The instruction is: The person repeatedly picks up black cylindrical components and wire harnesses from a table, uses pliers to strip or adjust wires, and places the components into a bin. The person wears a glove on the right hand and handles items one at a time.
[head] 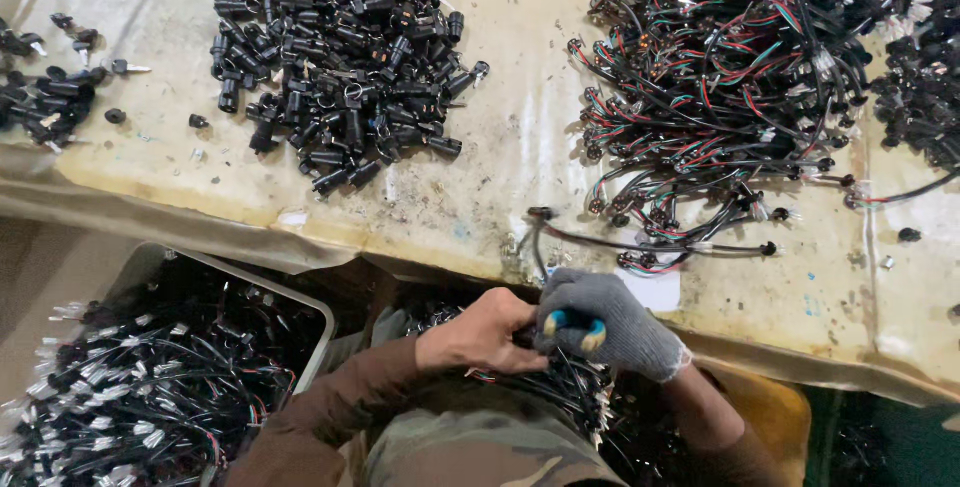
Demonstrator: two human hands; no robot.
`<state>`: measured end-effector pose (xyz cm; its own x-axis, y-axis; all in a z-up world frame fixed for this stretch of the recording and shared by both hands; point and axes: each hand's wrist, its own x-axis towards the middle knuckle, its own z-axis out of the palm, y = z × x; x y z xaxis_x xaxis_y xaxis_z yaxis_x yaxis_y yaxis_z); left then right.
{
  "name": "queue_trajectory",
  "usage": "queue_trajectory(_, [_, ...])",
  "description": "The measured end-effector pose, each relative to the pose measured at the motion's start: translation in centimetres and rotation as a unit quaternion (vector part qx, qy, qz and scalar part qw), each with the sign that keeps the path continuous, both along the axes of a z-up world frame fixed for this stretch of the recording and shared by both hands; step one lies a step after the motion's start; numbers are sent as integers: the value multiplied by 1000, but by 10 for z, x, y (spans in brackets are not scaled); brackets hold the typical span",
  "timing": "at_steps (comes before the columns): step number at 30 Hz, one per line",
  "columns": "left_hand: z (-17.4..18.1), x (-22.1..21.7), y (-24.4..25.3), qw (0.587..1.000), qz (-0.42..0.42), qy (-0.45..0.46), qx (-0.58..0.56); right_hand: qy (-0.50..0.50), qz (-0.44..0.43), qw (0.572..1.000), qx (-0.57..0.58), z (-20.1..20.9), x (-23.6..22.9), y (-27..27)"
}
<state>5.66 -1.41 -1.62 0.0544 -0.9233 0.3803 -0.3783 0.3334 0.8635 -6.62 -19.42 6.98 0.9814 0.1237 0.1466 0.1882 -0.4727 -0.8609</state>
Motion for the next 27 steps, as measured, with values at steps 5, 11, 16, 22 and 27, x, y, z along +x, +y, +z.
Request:
queue_trajectory(5, [2,18,-2,994,81,-49,51,-18,-168,986,1,-13,9,32])
queue_trajectory(11, [11,-5,16,982,154,-112,17,-144,-193,918,315,-29,-19,49])
queue_trajectory(16, [12,-42,17,968,140,-199,-60,-63,-80,685,721,-31,-44,54])
queue_trajectory(22, [-2,-55,19,982,157,-98,-41,-123,-111,802,573,-42,-51,73])
queue_trajectory(27, [24,-27,-3,967,149,-194,-70,-143,-127,856,480,-24,-33,51])
